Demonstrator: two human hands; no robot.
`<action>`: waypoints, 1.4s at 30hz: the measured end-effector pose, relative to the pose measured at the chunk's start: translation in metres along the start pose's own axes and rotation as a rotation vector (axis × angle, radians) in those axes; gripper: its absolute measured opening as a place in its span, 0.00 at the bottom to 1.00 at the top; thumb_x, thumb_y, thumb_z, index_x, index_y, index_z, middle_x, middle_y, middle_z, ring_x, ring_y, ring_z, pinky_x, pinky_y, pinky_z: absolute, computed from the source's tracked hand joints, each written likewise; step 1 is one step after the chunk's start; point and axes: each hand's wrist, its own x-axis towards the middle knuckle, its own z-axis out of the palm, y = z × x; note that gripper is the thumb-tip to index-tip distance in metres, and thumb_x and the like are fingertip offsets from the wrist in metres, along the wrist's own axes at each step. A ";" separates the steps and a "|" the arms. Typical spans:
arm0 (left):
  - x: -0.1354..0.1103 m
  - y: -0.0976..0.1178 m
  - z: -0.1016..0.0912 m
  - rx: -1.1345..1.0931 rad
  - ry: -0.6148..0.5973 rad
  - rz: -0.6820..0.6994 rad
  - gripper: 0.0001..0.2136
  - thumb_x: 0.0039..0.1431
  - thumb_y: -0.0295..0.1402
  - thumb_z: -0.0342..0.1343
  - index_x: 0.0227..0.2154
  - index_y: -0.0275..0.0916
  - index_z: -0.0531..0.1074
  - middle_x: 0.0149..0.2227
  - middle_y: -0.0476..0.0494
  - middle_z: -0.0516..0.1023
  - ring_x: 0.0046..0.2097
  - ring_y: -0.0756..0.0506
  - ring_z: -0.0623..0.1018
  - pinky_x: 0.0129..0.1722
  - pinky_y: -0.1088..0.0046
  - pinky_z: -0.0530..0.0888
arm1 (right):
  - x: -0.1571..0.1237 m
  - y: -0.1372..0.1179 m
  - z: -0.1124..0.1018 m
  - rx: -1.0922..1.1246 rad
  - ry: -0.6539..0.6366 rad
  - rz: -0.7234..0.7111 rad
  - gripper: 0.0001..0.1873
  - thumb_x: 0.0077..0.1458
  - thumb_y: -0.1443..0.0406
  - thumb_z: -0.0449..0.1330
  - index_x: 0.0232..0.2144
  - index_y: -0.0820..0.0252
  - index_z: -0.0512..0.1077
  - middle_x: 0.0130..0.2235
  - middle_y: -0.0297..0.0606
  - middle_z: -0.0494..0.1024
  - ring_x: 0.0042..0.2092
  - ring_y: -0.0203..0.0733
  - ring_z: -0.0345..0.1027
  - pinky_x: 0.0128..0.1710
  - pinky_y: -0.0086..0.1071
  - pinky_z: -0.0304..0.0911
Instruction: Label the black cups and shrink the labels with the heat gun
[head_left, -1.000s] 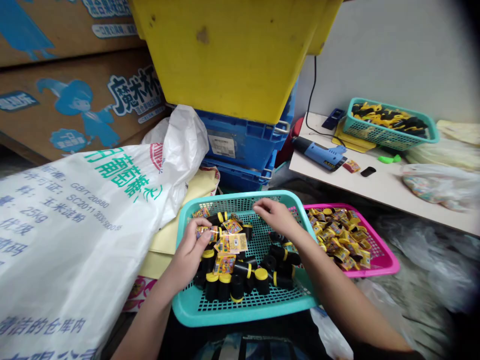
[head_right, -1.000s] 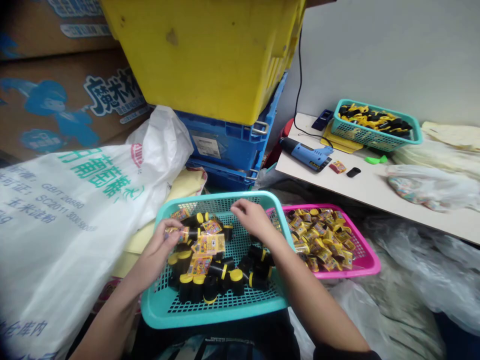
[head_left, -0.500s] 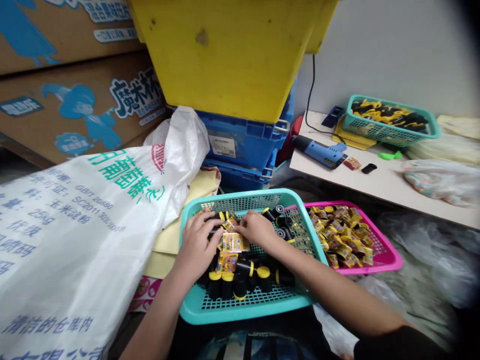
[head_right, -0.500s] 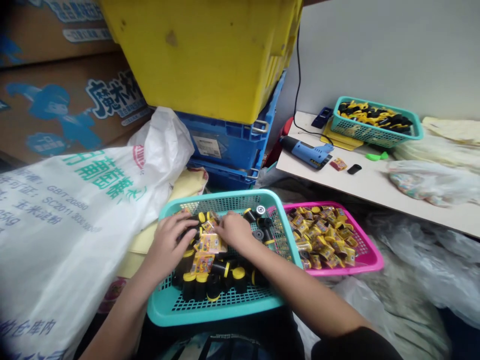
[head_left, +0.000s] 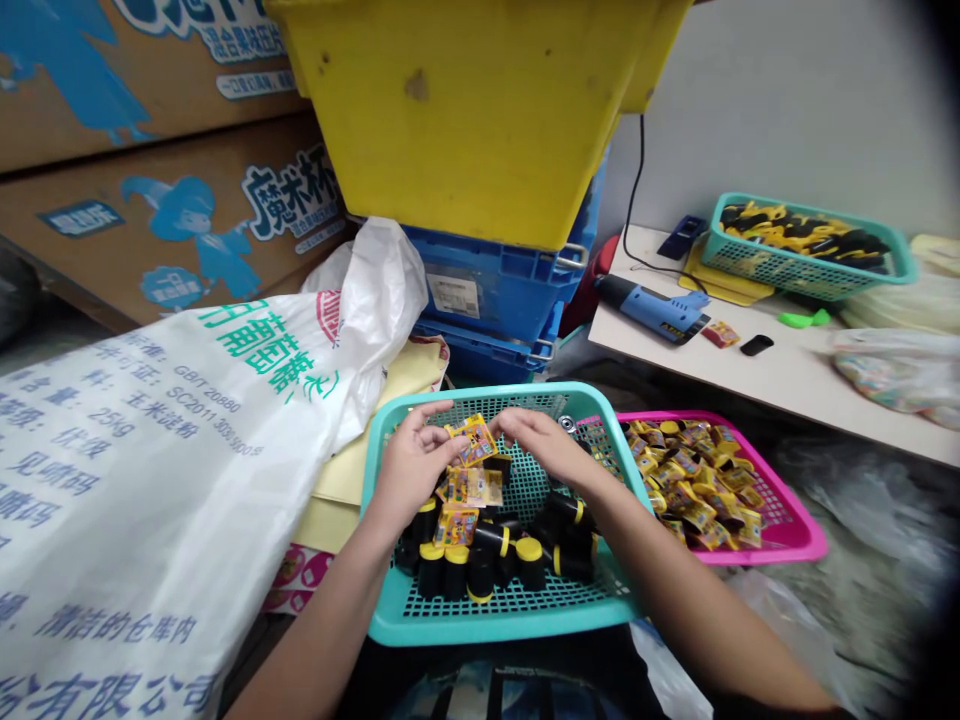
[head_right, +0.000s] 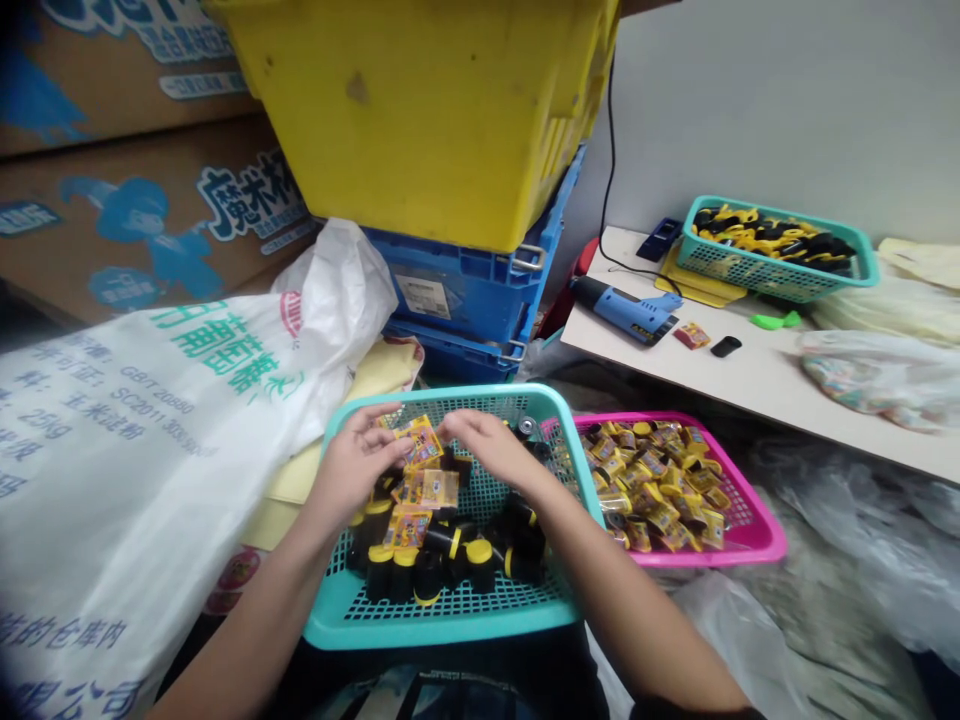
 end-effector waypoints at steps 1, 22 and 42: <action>0.000 0.000 0.001 0.003 0.007 0.005 0.23 0.46 0.33 0.65 0.46 0.37 0.69 0.20 0.56 0.73 0.24 0.51 0.75 0.28 0.76 0.72 | 0.001 0.002 -0.001 -0.125 0.045 0.087 0.24 0.67 0.53 0.43 0.34 0.63 0.71 0.36 0.39 0.73 0.37 0.38 0.65 0.40 0.31 0.58; 0.001 -0.019 -0.007 0.005 0.116 0.071 0.14 0.45 0.44 0.67 0.28 0.38 0.80 0.28 0.47 0.81 0.29 0.48 0.78 0.32 0.72 0.77 | -0.006 -0.003 -0.012 0.549 0.156 0.006 0.22 0.46 0.53 0.69 0.39 0.61 0.73 0.32 0.35 0.72 0.30 0.31 0.66 0.33 0.27 0.65; -0.003 -0.016 -0.004 -0.047 -0.145 0.004 0.16 0.42 0.34 0.70 0.36 0.38 0.77 0.33 0.47 0.79 0.34 0.47 0.79 0.36 0.69 0.78 | -0.010 0.005 0.028 0.567 0.058 -0.003 0.22 0.45 0.55 0.71 0.39 0.61 0.72 0.38 0.38 0.74 0.37 0.35 0.68 0.41 0.32 0.66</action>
